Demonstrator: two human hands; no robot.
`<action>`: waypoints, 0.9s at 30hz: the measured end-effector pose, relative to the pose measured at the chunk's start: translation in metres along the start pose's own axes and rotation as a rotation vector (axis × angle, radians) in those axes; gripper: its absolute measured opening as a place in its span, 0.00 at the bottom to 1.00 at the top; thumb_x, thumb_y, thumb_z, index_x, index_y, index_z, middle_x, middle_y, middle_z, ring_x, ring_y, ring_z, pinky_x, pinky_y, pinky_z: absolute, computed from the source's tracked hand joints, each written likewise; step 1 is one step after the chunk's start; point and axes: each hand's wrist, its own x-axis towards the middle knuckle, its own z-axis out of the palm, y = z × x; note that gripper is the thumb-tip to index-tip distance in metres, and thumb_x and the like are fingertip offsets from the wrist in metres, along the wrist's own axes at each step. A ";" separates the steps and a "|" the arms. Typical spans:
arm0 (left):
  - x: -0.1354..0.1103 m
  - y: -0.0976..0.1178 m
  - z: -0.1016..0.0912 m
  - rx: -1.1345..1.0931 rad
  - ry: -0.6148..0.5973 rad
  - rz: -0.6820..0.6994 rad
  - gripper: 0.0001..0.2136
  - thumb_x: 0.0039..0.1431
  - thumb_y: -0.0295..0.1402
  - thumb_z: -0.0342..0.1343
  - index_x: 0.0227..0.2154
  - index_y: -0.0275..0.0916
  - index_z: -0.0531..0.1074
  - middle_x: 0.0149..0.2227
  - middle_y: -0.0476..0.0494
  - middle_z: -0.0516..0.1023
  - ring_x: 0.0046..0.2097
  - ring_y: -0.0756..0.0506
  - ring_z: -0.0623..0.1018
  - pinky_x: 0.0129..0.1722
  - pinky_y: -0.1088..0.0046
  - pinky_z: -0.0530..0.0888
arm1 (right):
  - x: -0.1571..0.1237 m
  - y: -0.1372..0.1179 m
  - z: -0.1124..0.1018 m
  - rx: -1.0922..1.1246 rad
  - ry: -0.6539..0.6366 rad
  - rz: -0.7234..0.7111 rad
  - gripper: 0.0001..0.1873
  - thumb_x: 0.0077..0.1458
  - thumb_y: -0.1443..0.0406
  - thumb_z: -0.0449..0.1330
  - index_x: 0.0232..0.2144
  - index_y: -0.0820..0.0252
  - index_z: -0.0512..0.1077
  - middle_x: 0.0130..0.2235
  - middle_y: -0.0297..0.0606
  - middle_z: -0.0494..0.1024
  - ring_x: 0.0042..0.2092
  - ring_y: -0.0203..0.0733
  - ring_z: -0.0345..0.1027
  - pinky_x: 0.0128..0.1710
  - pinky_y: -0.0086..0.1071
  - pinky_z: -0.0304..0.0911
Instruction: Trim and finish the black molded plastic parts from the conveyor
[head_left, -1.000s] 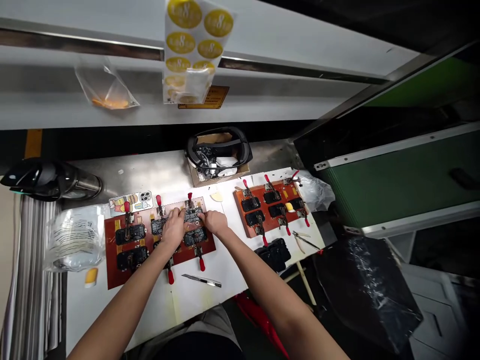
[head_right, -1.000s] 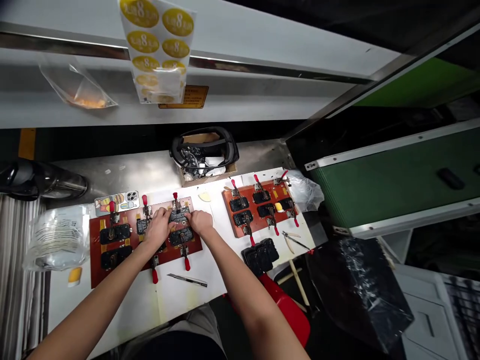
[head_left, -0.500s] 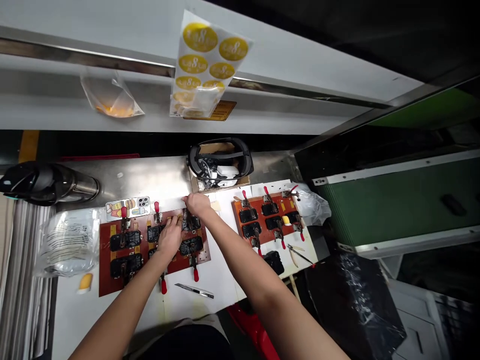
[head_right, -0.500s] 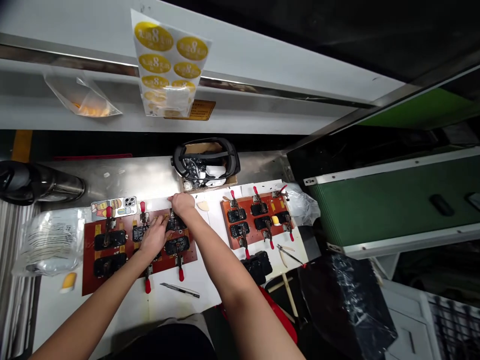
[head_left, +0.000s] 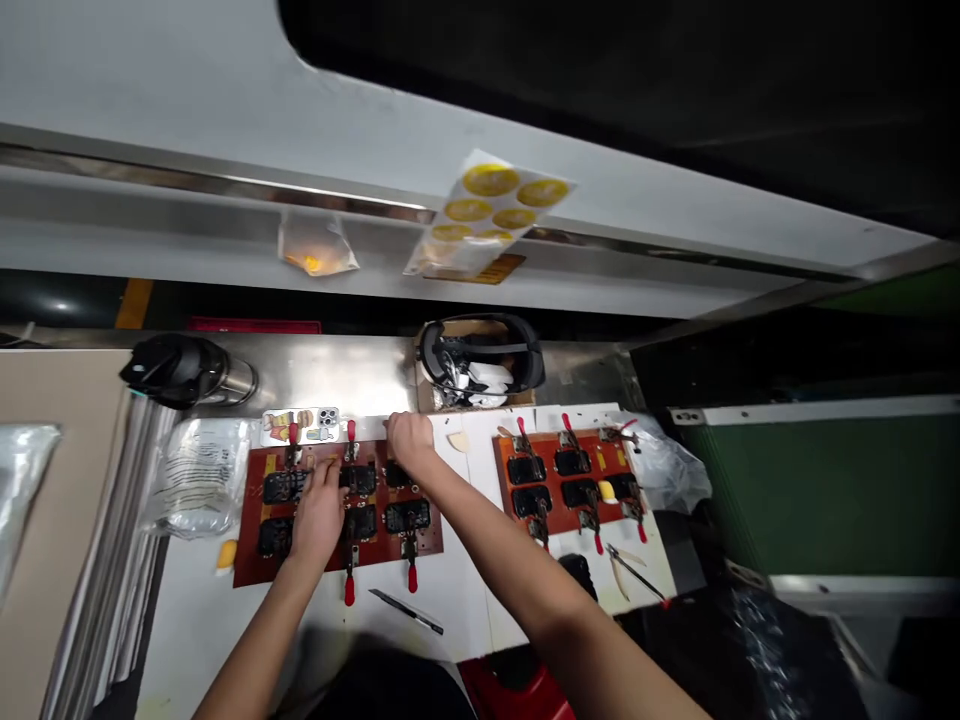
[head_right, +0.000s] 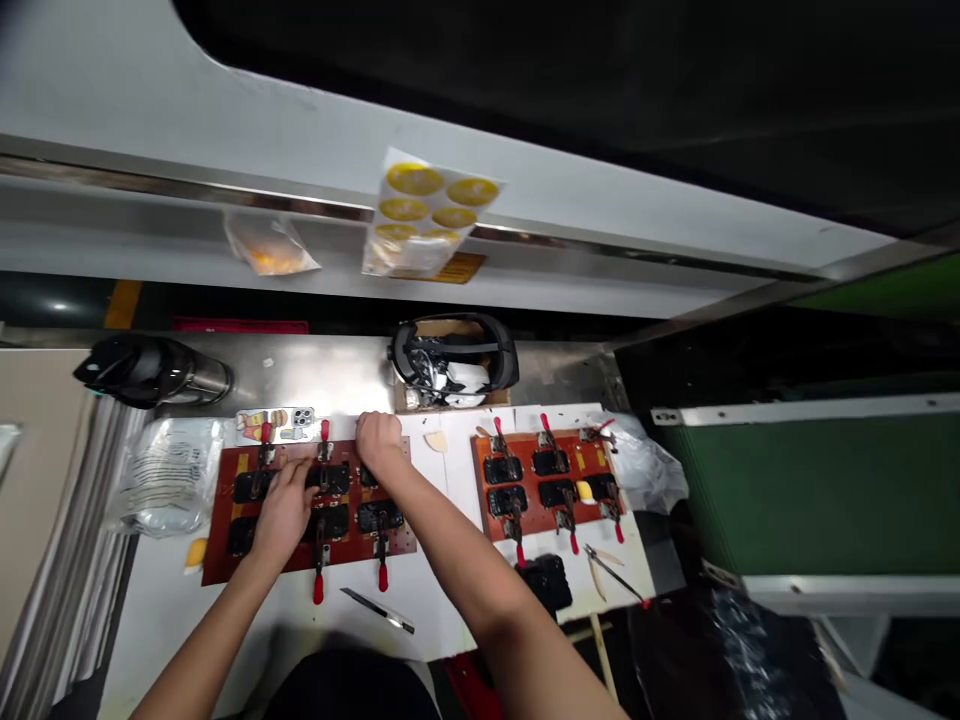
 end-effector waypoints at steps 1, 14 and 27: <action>0.003 -0.011 -0.002 0.007 -0.022 0.021 0.21 0.65 0.25 0.49 0.61 0.38 0.63 0.61 0.33 0.66 0.64 0.34 0.65 0.61 0.54 0.66 | 0.001 -0.011 0.002 0.024 0.005 -0.026 0.21 0.65 0.56 0.59 0.55 0.63 0.69 0.53 0.46 0.73 0.53 0.48 0.70 0.54 0.48 0.68; 0.015 -0.034 0.012 0.064 -0.127 0.076 0.14 0.63 0.29 0.58 0.52 0.35 0.71 0.59 0.37 0.69 0.59 0.37 0.70 0.54 0.52 0.74 | -0.008 -0.041 -0.008 0.397 -0.041 -0.419 0.12 0.67 0.62 0.55 0.46 0.60 0.75 0.49 0.39 0.76 0.50 0.42 0.71 0.52 0.37 0.65; -0.039 -0.024 -0.047 -0.362 -0.306 -0.232 0.18 0.63 0.39 0.58 0.51 0.35 0.71 0.52 0.35 0.75 0.53 0.38 0.75 0.54 0.52 0.72 | -0.195 0.012 0.092 0.899 -0.100 -0.167 0.27 0.65 0.45 0.47 0.36 0.62 0.72 0.29 0.38 0.75 0.28 0.38 0.65 0.29 0.30 0.62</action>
